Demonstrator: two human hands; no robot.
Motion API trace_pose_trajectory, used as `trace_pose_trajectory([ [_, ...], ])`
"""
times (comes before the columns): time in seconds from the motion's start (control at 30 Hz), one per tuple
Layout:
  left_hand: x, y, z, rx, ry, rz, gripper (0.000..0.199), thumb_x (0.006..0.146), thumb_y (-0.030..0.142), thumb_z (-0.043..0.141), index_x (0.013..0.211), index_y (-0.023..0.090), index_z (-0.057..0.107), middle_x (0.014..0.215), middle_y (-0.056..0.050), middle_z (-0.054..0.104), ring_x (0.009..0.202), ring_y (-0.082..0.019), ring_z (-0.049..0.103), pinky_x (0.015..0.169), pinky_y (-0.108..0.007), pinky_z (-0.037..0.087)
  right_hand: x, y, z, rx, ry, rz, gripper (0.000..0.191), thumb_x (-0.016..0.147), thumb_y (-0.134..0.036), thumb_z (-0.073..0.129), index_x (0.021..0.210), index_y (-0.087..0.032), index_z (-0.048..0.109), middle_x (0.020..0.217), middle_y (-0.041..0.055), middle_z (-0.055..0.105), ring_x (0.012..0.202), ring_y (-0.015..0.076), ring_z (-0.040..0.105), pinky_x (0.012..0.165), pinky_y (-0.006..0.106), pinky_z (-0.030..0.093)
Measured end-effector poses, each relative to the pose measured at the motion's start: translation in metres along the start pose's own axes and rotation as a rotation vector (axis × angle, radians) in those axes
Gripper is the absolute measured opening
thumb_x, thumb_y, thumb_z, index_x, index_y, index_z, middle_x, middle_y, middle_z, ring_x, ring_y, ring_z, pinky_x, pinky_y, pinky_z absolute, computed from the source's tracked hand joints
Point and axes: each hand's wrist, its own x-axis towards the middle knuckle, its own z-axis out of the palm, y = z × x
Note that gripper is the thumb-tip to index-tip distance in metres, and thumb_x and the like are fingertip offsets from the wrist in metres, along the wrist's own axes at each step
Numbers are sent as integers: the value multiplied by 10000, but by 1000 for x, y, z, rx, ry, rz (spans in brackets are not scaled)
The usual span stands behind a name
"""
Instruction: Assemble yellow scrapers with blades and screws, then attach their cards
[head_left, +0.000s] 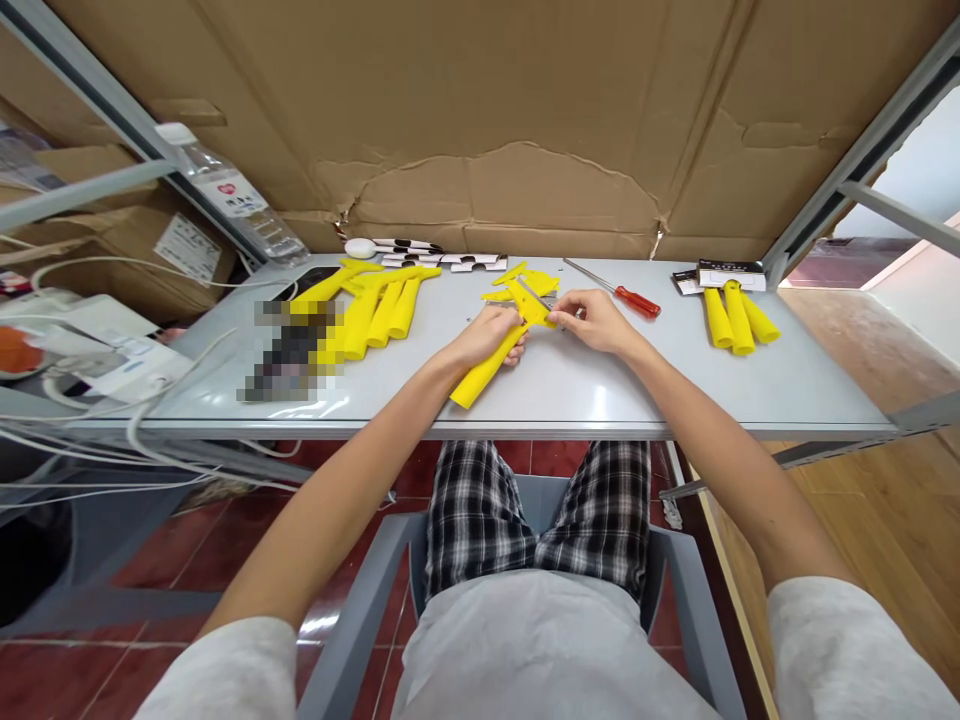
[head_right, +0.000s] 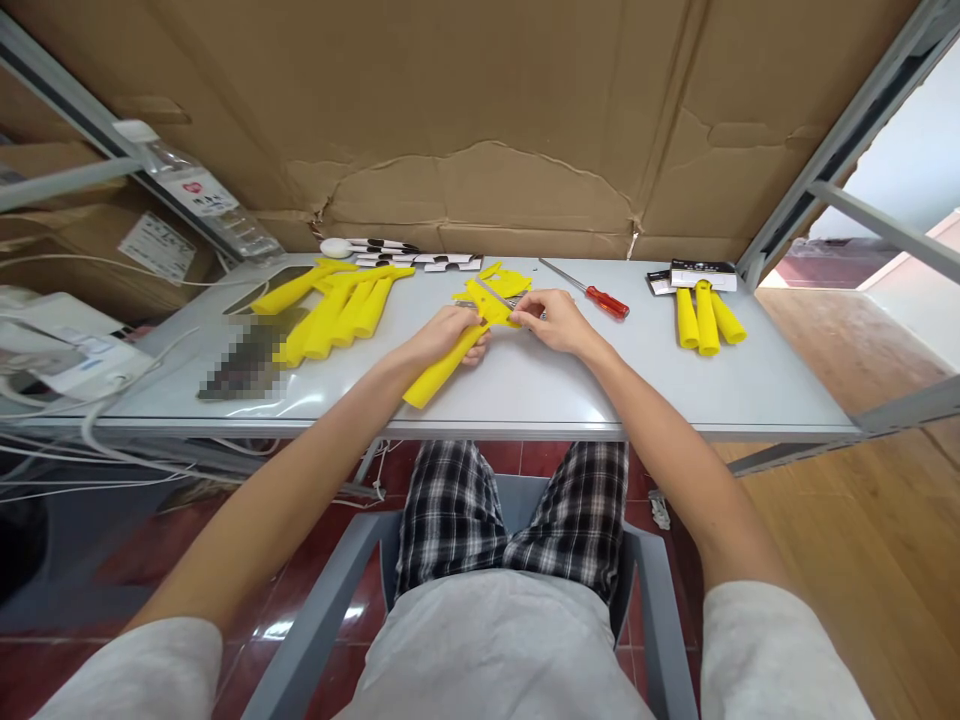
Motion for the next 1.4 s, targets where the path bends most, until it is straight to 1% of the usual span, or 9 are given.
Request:
trace_pose_trajectory([
  [0.13,-1,0,1,11,-4,3,238,760,302,698,840,216,490,651,-16,561,453,-115,496,403,-226,393,-1,-1,0,4,-19,15,298,931,-461,726,907,-175,805,847,54,767,756,177,606,740,348,470],
  [0.23,-1,0,1,21,-7,13,221,757,292,691,836,211,502,654,-20,562,460,-119,497,405,-231,396,-1,-1,-1,9,-59,18,308,932,-473,719,896,-177,799,831,49,762,752,177,604,738,345,474],
  [0.37,-3,1,2,20,-23,32,199,781,274,692,834,209,512,666,-30,574,467,-120,497,414,-237,408,-2,-3,-1,-5,-101,36,286,945,-463,722,897,-192,799,839,44,764,764,178,616,740,337,489],
  [0.5,-5,0,4,23,-23,39,191,817,259,692,806,211,508,663,-33,578,466,-121,502,413,-235,406,-2,-4,-1,-32,-101,45,275,960,-448,717,882,-194,789,833,42,765,762,178,622,735,333,494],
  [0.67,-6,0,5,38,-29,41,207,841,260,701,774,204,513,655,-39,581,462,-116,515,418,-230,411,-3,-6,-2,-81,-117,20,256,958,-423,697,855,-198,763,829,40,765,757,180,622,722,332,478],
  [0.83,-6,0,5,40,-36,43,250,840,293,734,768,201,513,664,-35,574,457,-112,511,414,-232,389,-4,-9,-1,-87,-101,22,254,954,-420,694,835,-201,743,809,36,749,744,176,604,723,334,465],
  [1.03,-6,0,5,48,-38,45,246,852,298,716,766,205,506,659,-33,567,467,-115,509,421,-230,389,-4,-10,0,-96,-55,7,280,940,-455,719,820,-203,728,775,27,731,726,177,596,723,338,461],
  [1.27,-2,-2,1,-2,-32,19,238,813,299,722,815,212,500,641,-24,556,466,-118,497,422,-226,388,-3,-8,3,-131,-20,-29,241,930,-427,716,829,-209,738,786,36,742,726,191,612,759,362,475],
  [1.4,1,-4,-2,-45,-33,17,248,792,308,713,844,221,487,650,-13,558,465,-116,491,421,-217,384,-1,-9,0,-142,14,-19,312,979,-482,666,843,-212,741,854,56,772,756,210,632,770,376,495],
])
